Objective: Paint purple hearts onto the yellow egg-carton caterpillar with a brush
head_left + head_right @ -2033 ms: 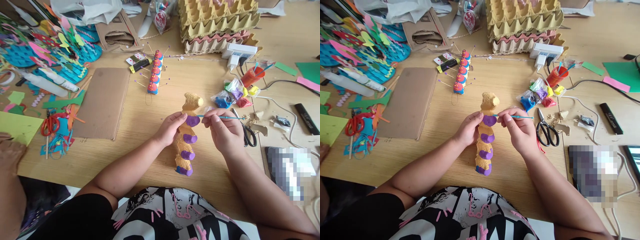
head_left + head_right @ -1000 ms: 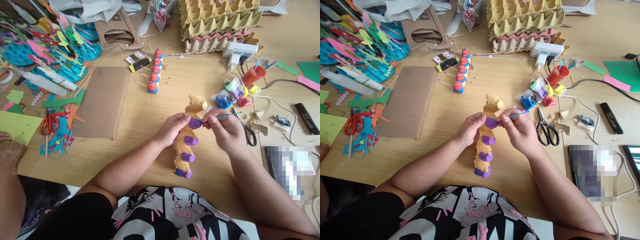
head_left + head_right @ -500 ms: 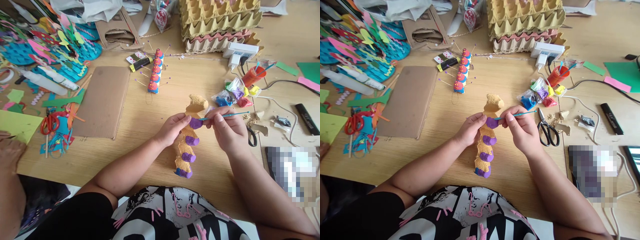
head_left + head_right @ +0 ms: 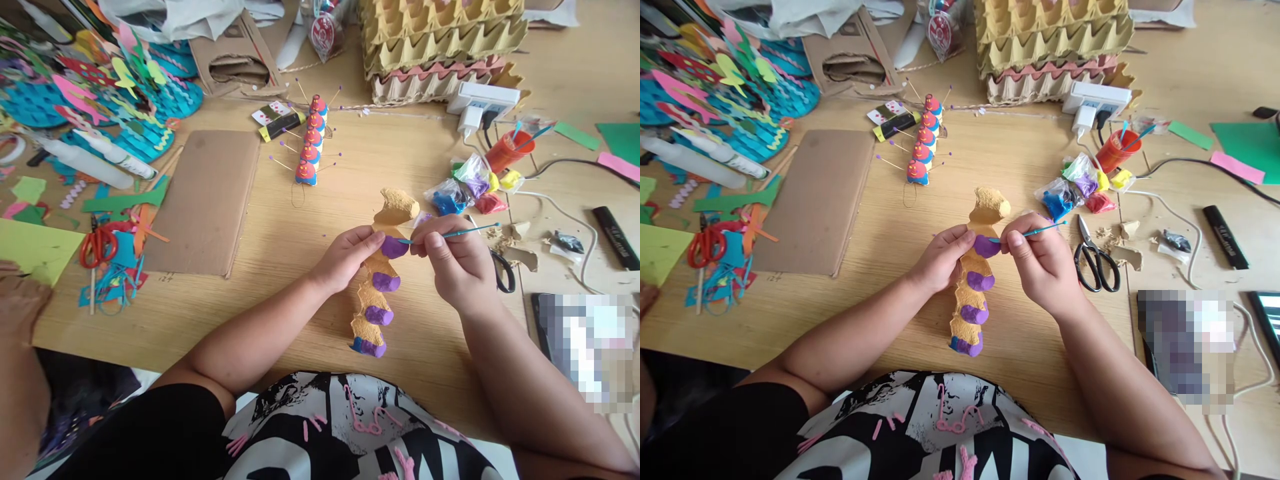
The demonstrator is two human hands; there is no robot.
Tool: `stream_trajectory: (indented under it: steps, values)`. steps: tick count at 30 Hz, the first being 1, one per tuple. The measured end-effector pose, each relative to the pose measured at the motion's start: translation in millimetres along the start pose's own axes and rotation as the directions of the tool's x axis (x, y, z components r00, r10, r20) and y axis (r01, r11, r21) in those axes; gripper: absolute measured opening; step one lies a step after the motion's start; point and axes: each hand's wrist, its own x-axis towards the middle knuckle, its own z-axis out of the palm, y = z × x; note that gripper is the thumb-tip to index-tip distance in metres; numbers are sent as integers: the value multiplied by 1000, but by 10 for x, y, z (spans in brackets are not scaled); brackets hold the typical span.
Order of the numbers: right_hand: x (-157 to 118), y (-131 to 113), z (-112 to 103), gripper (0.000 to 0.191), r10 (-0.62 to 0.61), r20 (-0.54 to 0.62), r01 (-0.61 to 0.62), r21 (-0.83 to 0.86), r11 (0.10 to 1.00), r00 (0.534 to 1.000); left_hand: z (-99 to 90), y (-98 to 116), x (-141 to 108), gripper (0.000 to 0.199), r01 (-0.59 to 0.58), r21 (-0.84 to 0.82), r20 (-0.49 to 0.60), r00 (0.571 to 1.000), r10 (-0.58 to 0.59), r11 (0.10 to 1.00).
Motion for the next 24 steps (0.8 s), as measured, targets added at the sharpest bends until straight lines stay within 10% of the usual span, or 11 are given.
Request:
stream_trajectory:
  steps: [24]
  values:
    - [6, -50, 8, 34, -25, -13, 24, -61, 998, 1000, 16, 21, -10, 60, 4, -13, 8, 1000, -4, 1000]
